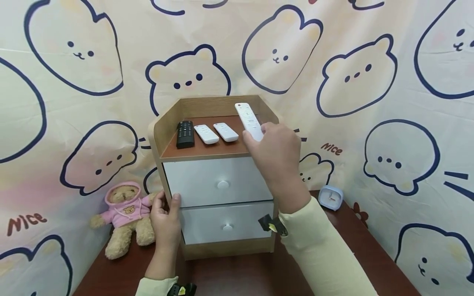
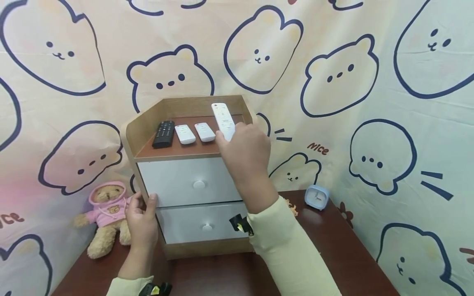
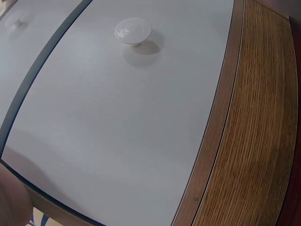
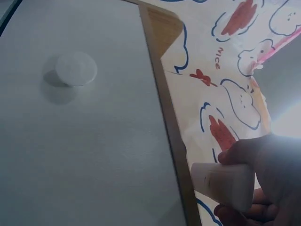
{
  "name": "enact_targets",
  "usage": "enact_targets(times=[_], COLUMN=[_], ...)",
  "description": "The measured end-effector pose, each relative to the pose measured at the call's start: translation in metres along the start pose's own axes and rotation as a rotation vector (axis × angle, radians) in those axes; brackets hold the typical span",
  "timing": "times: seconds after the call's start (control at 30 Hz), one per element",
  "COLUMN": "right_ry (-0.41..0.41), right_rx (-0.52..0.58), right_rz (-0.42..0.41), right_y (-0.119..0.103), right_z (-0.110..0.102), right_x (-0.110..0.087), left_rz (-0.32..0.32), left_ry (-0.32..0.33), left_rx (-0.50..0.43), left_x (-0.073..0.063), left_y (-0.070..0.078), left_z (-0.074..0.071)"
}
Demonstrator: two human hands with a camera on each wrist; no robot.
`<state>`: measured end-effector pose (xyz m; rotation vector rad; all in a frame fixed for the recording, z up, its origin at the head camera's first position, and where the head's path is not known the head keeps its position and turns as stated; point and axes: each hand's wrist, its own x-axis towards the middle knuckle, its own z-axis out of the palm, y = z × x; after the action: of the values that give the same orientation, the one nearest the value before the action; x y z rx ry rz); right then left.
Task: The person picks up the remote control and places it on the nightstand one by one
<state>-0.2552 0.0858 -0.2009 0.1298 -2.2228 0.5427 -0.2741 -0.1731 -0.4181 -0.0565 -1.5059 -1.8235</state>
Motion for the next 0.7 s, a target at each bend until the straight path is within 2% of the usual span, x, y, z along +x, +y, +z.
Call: enact_targets(times=[0.13,0.33,0.7], right_ry=[-0.005,-0.056,-0.125], right_rx=[-0.159,-0.291,-0.342], right_rz=[-0.02,0.006,0.112], right_y=[-0.003,-0.012,-0.014], right_z=[0.011,0.019,0.027], right_x=[0.003,0.007,0.01], left_rz=[0.002,0.007,0.01], left_ry=[-0.001,0.006,0.001], left_rx=[-0.01,-0.027,-0.027], left_x=[-0.001,0.0,0.0], left_y=[-0.001,-0.001,-0.001], left_z=[0.0,0.0,0.0])
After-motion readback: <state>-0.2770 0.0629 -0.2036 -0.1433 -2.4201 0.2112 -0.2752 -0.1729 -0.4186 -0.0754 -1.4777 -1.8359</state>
